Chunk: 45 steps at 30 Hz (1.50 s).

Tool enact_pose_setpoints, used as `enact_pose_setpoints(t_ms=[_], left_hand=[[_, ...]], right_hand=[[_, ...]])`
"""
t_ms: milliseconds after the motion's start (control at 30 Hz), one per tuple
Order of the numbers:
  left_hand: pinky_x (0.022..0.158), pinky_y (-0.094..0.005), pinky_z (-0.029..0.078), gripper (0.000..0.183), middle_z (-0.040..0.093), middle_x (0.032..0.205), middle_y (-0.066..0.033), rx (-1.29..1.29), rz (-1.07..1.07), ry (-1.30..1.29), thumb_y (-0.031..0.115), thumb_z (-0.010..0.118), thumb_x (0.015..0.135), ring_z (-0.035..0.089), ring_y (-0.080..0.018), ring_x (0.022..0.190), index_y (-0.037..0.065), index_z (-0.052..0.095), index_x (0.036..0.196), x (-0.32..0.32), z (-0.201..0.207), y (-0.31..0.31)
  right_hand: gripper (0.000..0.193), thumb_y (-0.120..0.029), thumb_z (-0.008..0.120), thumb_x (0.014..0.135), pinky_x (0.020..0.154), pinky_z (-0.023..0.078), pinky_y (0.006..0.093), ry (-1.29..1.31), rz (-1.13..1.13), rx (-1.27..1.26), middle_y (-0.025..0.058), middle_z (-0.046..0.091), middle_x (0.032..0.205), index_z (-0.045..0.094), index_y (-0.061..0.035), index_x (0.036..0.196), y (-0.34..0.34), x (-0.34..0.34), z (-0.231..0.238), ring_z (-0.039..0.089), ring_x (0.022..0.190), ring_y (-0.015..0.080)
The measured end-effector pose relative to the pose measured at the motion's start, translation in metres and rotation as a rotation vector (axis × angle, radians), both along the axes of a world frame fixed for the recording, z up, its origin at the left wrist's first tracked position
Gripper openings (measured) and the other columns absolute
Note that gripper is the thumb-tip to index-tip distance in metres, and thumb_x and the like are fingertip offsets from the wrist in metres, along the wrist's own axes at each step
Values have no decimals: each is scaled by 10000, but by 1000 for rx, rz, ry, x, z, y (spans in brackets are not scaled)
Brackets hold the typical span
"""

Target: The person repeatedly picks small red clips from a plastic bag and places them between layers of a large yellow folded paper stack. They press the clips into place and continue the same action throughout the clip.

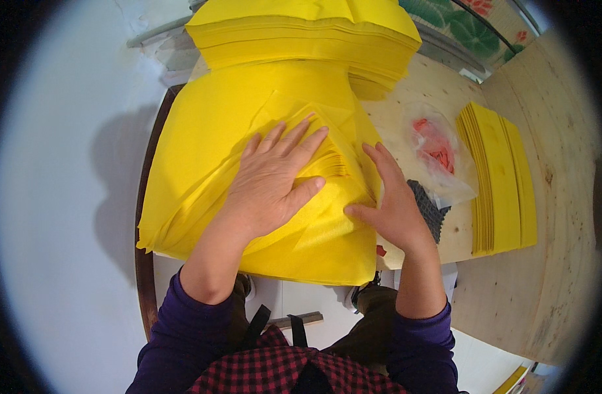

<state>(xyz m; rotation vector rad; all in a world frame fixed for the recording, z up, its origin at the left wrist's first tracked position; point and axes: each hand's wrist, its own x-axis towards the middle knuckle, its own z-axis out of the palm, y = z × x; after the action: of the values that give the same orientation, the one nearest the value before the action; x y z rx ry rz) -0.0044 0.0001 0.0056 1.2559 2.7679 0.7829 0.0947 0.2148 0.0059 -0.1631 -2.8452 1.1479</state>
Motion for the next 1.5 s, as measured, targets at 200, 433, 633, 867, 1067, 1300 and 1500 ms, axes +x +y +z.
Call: enact_pose_setpoints(t_ms=[200, 433, 633, 867, 1067, 1300, 1500], left_hand=[[1168, -582, 179, 733, 332, 1591, -138, 11, 1, -12, 573, 449, 944, 291, -455, 1435, 152, 352, 1536, 1, 1, 0], [1165, -582, 187, 719, 327, 1593, -137, 0, 7, 1, 539, 471, 943, 296, -454, 1433, 162, 340, 1541, 2, 0, 0], [1177, -565, 177, 708, 329, 1593, -133, -5, 14, -13, 436, 530, 920, 293, -441, 1438, 164, 332, 1544, 2, -1, 1], [1192, -543, 157, 701, 330, 1593, -136, 6, 18, -46, 423, 532, 920, 272, -423, 1455, 152, 348, 1539, 3, 4, 0], [1177, -566, 184, 681, 313, 1600, -132, -11, 8, -27, 434, 519, 938, 270, -431, 1452, 150, 348, 1534, 2, 3, -1], [1172, -581, 195, 680, 301, 1606, -125, -1, -3, -24, 455, 506, 944, 268, -433, 1451, 159, 343, 1534, 0, 3, -2], [1177, -574, 191, 678, 295, 1610, -118, -9, 4, -41, 454, 502, 945, 268, -428, 1454, 169, 341, 1538, 1, 4, -2]], right_hand=[[847, -239, 846, 685, 1156, 310, 422, 77, 69, -17, 239, 372, 1526, 470, -75, 1427, 16, 9, 13, 349, 1431, 365], [437, -197, 818, 759, 977, 465, 396, 155, 212, -209, 140, 655, 1200, 669, -44, 1140, 22, 21, 16, 605, 1131, 310], [290, -105, 784, 783, 947, 479, 382, 155, 339, -94, 142, 686, 1138, 700, -44, 1054, 18, 35, 18, 618, 1093, 330], [190, -54, 727, 828, 819, 515, 336, 313, -316, 57, 111, 712, 1054, 711, -30, 1016, 83, 42, 18, 660, 940, 231], [151, -67, 700, 841, 725, 527, 329, 118, -399, 304, 120, 726, 860, 724, -1, 975, 164, 7, 2, 682, 774, 211], [132, -98, 691, 829, 723, 543, 352, -183, -234, 693, 135, 725, 844, 740, -60, 946, 193, -32, -23, 699, 764, 242], [292, -192, 672, 860, 824, 553, 398, -182, -213, 126, 125, 724, 1067, 726, -234, 1143, 213, -58, -58, 696, 948, 326]])
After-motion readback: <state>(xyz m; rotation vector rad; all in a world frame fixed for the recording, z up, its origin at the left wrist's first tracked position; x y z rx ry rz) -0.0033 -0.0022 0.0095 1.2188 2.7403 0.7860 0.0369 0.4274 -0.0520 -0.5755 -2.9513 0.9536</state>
